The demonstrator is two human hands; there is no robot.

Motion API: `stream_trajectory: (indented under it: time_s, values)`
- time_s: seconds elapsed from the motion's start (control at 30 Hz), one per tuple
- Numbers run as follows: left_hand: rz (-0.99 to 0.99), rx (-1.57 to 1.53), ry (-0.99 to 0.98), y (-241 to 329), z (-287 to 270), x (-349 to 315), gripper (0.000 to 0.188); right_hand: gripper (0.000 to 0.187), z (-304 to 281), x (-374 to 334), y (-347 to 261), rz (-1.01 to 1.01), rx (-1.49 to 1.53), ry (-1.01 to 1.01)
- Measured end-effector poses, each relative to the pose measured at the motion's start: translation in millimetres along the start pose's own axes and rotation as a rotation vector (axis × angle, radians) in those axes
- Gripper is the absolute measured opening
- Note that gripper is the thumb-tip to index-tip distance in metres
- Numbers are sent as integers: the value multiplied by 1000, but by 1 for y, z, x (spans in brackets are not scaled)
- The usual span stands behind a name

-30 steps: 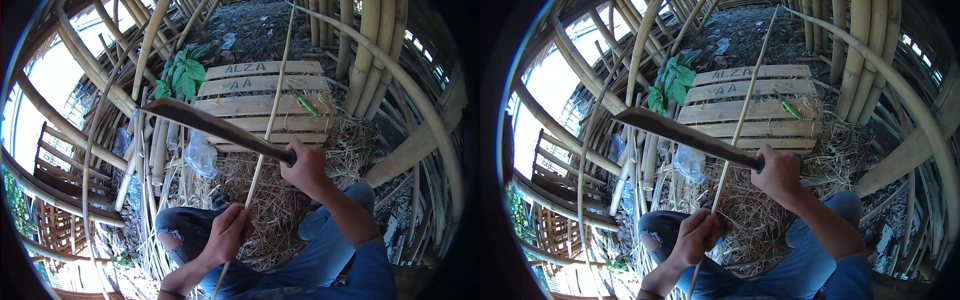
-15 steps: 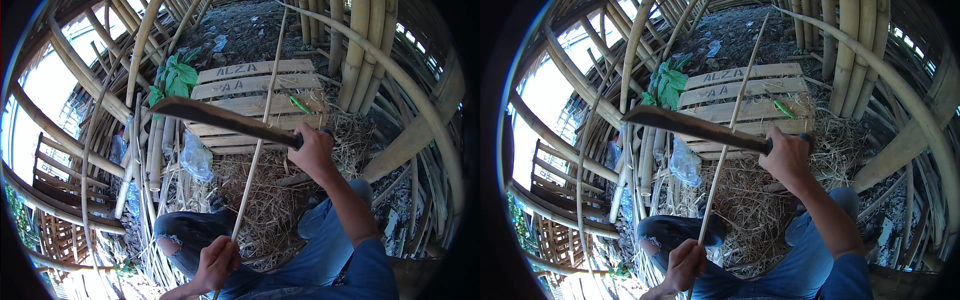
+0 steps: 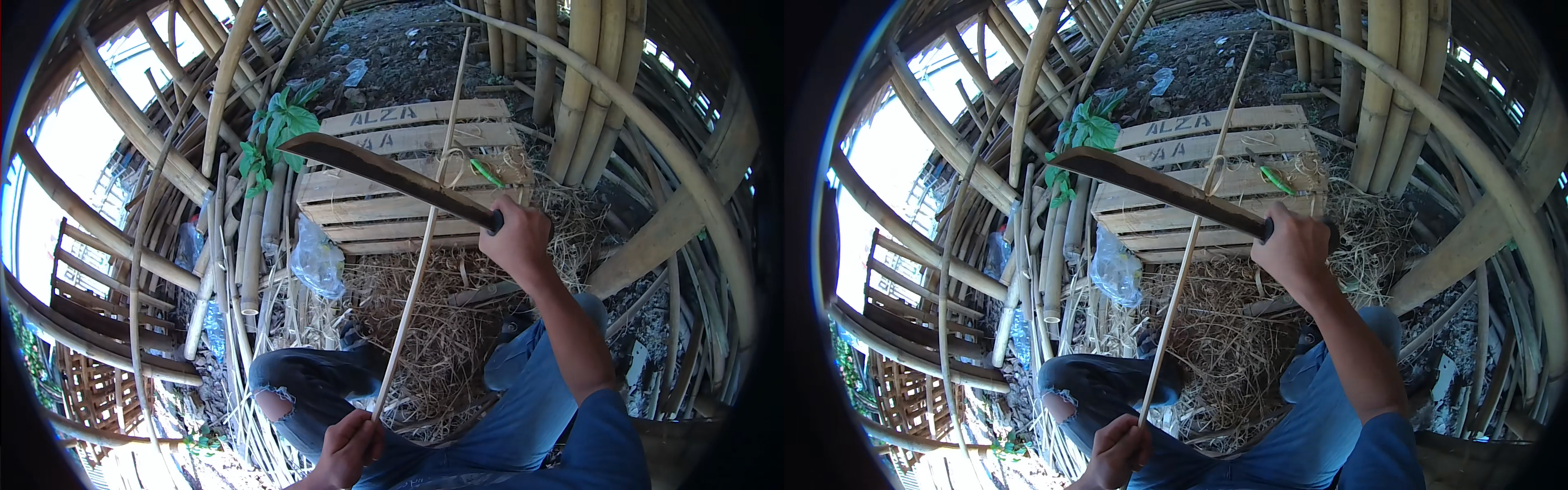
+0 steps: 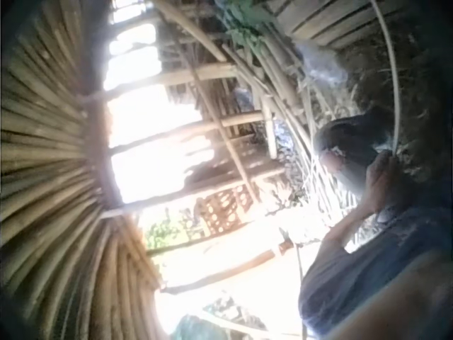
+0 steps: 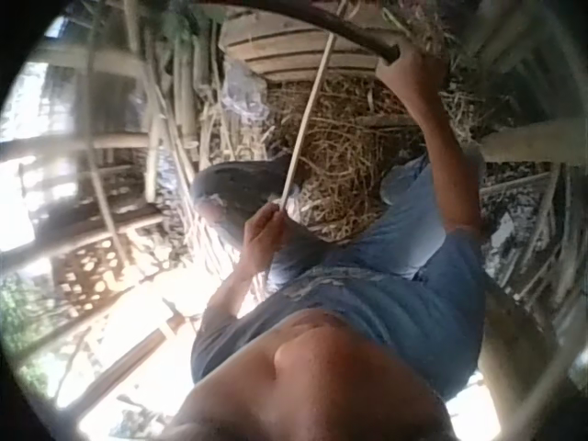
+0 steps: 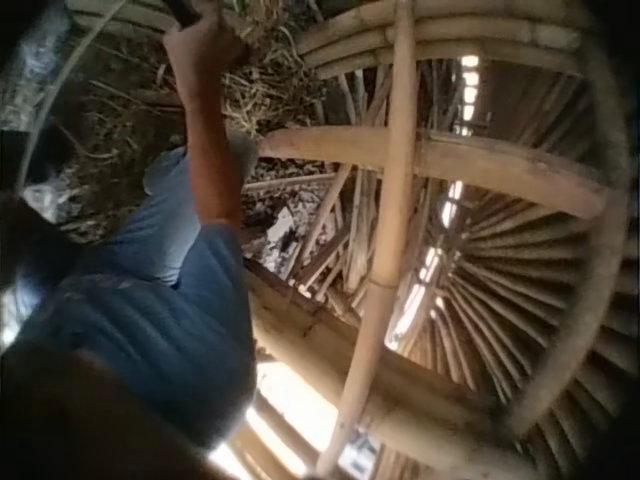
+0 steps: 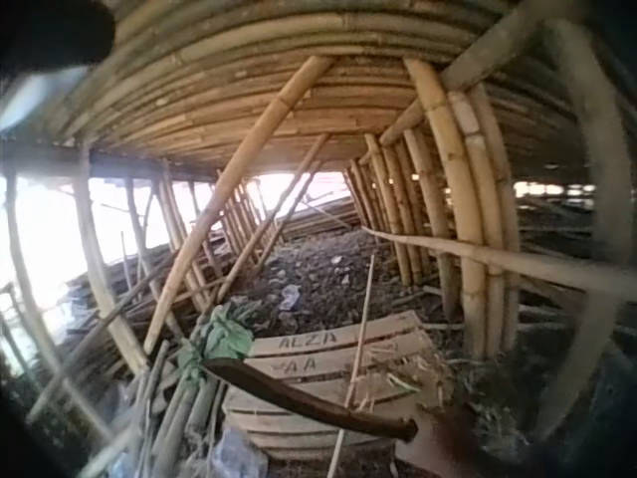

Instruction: Shaving and sharpening a long wooden stick using a large machete.

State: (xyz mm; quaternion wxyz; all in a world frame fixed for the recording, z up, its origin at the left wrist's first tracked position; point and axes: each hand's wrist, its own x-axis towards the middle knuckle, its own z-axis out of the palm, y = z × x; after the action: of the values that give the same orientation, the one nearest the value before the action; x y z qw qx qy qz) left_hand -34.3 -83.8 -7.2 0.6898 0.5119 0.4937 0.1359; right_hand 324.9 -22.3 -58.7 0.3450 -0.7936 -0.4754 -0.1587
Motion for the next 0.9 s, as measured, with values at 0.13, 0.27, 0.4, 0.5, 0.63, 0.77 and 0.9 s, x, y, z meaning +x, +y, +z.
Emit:
stream_trajectory:
  time_s: [0.13, 0.27, 0.4, 0.5, 0.63, 0.77, 0.9]
  values:
    - [64, -94, -23, -5, 7, 0, 20, 16, -10, -4, -11, -101, 93, 4]
    - [-36, -42, -12, -9, 2, -14, 20, 14, 1, 23, 23, 151, -24, 94]
    - [-41, 51, 32, -27, -12, -10, 20, 17, 1, 31, 41, 434, 290, 62]
    - [-18, -7, -5, -21, -14, 3, 20, 22, -11, 17, 6, 534, 765, -3]
    - [55, -97, -116, -14, 1, 33, 21, 30, -10, -9, -37, 529, 1292, -260]
    - [104, -9, -196, 0, 23, 54, 21, 26, -8, -22, -55, 523, 1301, -368]
    - [-16, -226, -345, -5, 27, 57, 28, 20, -14, -9, -41, 416, 1187, -320]
